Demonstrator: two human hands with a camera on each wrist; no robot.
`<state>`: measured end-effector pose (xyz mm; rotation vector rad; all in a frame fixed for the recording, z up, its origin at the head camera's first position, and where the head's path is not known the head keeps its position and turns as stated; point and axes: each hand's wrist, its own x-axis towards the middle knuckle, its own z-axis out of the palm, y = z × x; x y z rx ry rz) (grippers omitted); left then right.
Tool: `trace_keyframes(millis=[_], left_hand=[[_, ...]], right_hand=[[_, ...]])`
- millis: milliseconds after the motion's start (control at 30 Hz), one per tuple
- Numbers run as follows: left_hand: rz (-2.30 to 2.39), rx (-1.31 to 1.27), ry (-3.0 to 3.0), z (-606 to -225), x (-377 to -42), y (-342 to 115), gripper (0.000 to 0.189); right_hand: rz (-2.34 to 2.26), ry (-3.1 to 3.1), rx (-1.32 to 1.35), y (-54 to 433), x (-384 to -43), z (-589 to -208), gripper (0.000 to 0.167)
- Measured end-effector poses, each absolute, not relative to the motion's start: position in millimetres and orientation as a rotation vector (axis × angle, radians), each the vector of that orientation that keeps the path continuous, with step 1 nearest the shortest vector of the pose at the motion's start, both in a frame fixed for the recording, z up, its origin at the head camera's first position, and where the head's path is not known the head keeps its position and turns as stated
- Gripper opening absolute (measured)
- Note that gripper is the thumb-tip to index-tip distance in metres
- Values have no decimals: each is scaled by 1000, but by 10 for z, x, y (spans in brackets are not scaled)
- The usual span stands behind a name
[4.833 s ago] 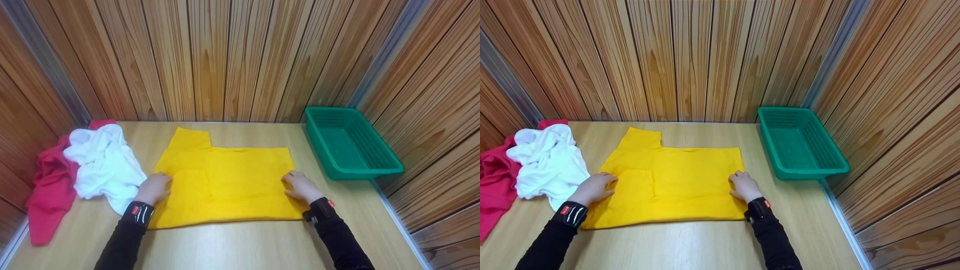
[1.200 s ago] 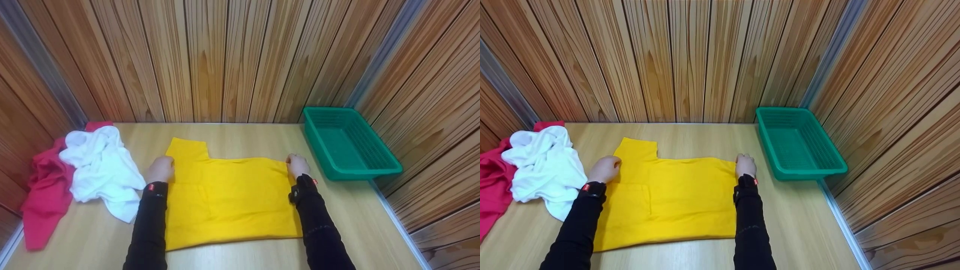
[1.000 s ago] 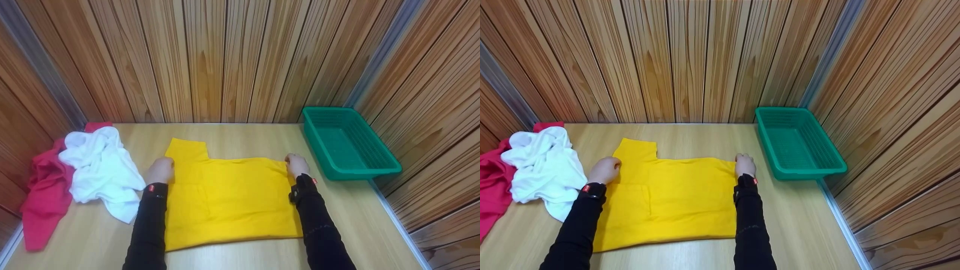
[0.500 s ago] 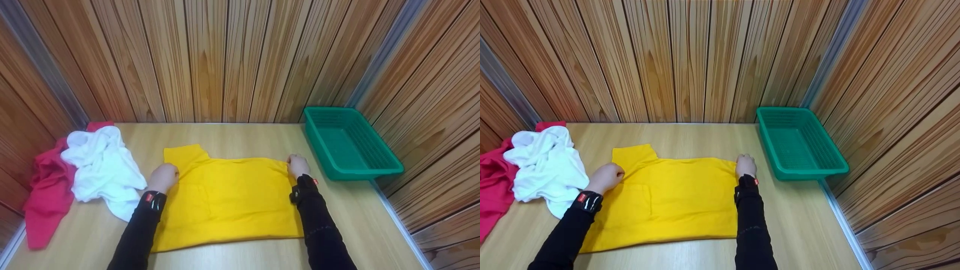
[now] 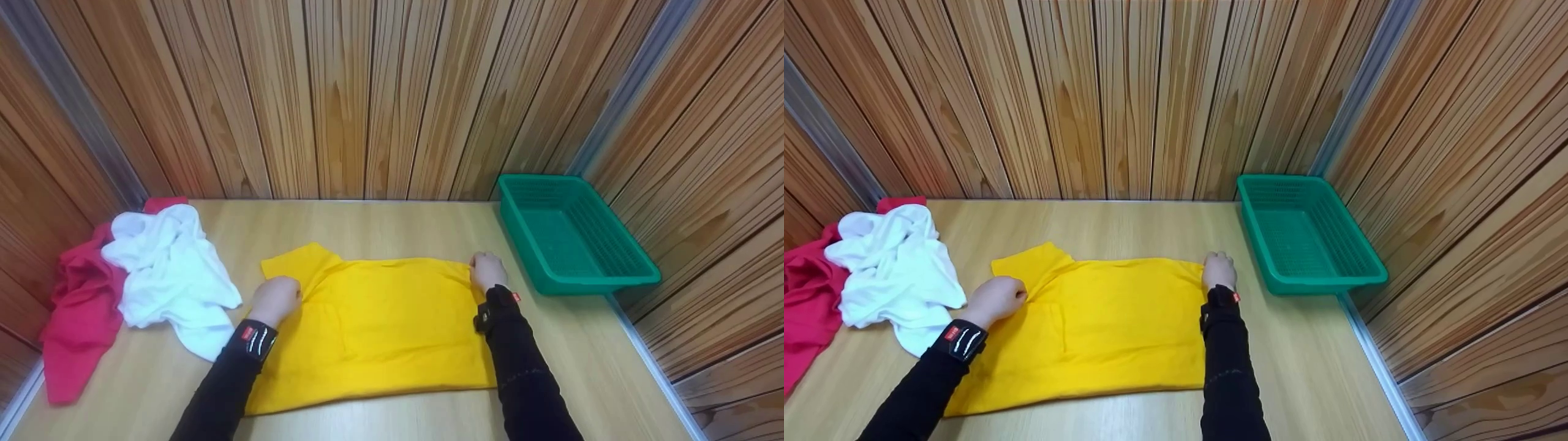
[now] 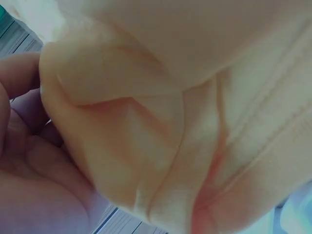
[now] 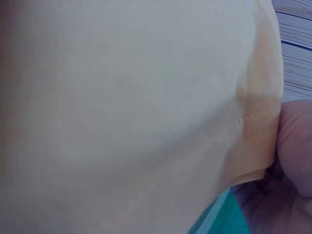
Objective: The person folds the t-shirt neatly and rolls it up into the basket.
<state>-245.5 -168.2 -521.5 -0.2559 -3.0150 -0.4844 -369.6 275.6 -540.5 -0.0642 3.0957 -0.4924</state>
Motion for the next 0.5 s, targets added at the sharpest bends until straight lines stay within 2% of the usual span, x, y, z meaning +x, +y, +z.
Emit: trace_keyframes(millis=[500], left_hand=[[-638,-233,-2999,-5145,-2550,-1828,22]], right_hand=[[-516,3077,-57,2775,-3714,-5439,10]])
